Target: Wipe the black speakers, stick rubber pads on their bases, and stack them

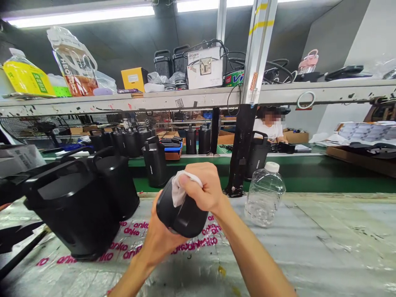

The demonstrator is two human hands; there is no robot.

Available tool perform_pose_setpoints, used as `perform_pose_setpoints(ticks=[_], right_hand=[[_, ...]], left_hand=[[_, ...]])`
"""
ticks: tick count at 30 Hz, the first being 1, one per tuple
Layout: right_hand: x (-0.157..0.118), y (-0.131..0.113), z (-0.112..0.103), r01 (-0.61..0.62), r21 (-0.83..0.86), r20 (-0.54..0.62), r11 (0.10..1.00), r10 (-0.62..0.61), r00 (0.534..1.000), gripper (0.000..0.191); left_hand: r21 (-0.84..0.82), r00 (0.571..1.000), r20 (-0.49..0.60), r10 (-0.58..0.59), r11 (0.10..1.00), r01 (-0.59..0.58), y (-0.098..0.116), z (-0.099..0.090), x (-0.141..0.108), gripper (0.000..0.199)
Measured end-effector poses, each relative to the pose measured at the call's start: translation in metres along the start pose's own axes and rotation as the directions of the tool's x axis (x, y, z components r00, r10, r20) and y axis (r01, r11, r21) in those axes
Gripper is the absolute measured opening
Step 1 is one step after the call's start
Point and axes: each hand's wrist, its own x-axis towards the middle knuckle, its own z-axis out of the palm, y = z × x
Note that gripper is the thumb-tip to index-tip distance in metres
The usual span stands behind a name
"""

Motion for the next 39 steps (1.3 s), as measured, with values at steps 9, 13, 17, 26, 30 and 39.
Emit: perform_pose_setpoints(ticks=[9,13,17,26,30,39], right_hand=[[0.002,-0.007,0.001,-0.001,0.078,0.007,0.997,0.001,1.0,0.04],[-0.014,-0.024,0.01,0.095,-0.144,0.123,0.985,-0.078,0.989,0.022],[-0.05,-0.033,0.0,0.264,-0.195,0.364,0.945,-0.18,0.914,0.023],[-0.103,0.006,-0.048,-0.706,-0.431,-0.216,0.562,0.695,0.686,0.051],[-0.093,0.0,-0.042,-0.797,-0.363,-0.238,0.482,0.779,0.579,0.056],[-0.053,-0.043,-0.033,-0.735,-0.401,-0.291,0.547,0.685,0.668,0.057]], left_hand=[[-0.348,0.87,0.452,0.199,0.937,-0.033,-0.008,-0.045,0.055,0.137],[-0.344,0.953,0.279,0.12,0.939,-0.018,-0.013,-0.031,0.061,0.122],[-0.309,0.988,0.148,0.05,0.951,-0.002,-0.032,-0.031,0.057,0.118],[-0.333,0.994,0.065,0.086,0.941,-0.059,-0.056,-0.046,0.045,0.123],[-0.327,0.99,0.095,0.1,0.943,-0.064,-0.045,-0.042,0.042,0.123],[-0.129,0.99,0.132,0.042,0.991,-0.025,-0.028,-0.035,0.032,0.13]])
